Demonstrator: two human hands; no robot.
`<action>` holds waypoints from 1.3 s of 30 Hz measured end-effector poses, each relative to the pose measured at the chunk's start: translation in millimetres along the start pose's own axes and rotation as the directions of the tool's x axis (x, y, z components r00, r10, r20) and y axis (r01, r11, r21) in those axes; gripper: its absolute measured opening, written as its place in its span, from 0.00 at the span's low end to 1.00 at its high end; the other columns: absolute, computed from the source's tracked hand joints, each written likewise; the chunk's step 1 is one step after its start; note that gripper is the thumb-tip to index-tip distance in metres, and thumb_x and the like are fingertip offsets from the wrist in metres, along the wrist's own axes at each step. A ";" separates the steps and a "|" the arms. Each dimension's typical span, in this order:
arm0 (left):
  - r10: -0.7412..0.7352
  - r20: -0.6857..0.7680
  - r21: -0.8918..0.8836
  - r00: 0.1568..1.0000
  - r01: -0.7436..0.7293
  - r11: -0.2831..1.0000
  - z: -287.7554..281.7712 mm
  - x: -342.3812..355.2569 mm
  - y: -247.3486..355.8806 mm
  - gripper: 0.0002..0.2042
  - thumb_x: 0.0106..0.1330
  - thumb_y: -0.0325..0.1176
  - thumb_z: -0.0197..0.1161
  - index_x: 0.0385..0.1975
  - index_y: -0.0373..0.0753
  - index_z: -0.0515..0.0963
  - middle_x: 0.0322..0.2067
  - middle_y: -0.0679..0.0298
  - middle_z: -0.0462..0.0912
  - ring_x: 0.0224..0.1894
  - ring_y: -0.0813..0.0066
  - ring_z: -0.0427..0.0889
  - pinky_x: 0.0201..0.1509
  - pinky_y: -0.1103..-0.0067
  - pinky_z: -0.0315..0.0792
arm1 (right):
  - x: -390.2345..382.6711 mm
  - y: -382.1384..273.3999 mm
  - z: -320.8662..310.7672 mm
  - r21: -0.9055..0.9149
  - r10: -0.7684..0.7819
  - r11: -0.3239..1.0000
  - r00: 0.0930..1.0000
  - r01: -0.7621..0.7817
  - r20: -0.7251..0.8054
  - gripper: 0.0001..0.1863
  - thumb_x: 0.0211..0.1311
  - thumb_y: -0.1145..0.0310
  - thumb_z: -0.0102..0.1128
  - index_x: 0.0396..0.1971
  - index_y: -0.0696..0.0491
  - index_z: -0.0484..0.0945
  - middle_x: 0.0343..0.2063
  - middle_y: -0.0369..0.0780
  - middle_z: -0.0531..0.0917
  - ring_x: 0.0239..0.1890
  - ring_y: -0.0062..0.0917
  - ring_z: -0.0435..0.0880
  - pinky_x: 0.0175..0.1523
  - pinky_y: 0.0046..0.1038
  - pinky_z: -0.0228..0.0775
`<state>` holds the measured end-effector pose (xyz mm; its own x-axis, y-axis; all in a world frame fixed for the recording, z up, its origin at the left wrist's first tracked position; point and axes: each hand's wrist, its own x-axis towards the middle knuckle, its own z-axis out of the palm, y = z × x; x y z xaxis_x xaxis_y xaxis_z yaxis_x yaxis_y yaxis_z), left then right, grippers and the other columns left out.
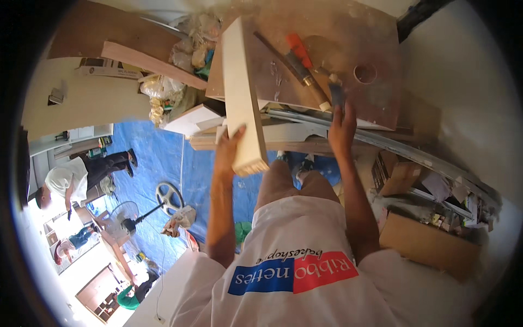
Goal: The person uses a chisel to carve and shape the edges of a wooden plank on a workbench. They then use a sanding block to smooth the surfaces of the wood, flipping the plank to work on different sides.
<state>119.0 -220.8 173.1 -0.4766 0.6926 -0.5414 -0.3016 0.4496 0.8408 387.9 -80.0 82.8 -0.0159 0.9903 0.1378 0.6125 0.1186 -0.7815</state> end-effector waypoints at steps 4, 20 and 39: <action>0.158 -0.188 -0.140 0.969 -0.185 0.973 19.0 -54.1 -42.2 0.28 0.64 0.41 0.77 0.55 0.27 0.75 0.46 0.57 0.85 0.45 0.72 0.83 0.52 0.75 0.78 | -88.8 -2.8 -37.0 0.116 0.078 0.989 0.994 -0.087 0.082 0.25 0.77 0.73 0.44 0.71 0.60 0.66 0.68 0.54 0.73 0.68 0.45 0.75 0.70 0.38 0.64; -0.052 -0.770 -0.312 0.636 -0.305 0.900 19.5 163.6 -41.2 0.41 0.68 0.57 0.69 0.48 0.11 0.68 0.47 0.35 0.80 0.43 0.54 0.84 0.45 0.64 0.79 | -143.6 -88.8 13.4 0.069 0.090 0.993 0.990 -0.098 0.106 0.28 0.76 0.78 0.39 0.74 0.54 0.66 0.63 0.47 0.79 0.43 0.25 0.80 0.49 0.25 0.71; -0.080 -0.243 -0.004 0.967 0.082 0.997 -13.4 190.8 -55.1 0.27 0.77 0.51 0.58 0.44 0.22 0.76 0.21 0.54 0.83 0.14 0.68 0.81 0.18 0.78 0.73 | 50.9 -92.1 228.1 -0.050 -0.573 0.769 0.722 0.637 0.388 0.27 0.64 0.76 0.59 0.64 0.42 0.80 0.68 0.41 0.75 0.72 0.38 0.69 0.76 0.46 0.57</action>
<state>33.6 -121.0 23.5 -0.6374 0.4962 -0.5895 -0.3427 0.5027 0.7936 150.3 -24.1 23.0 -0.6694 0.6748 0.3109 0.5003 0.7187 -0.4828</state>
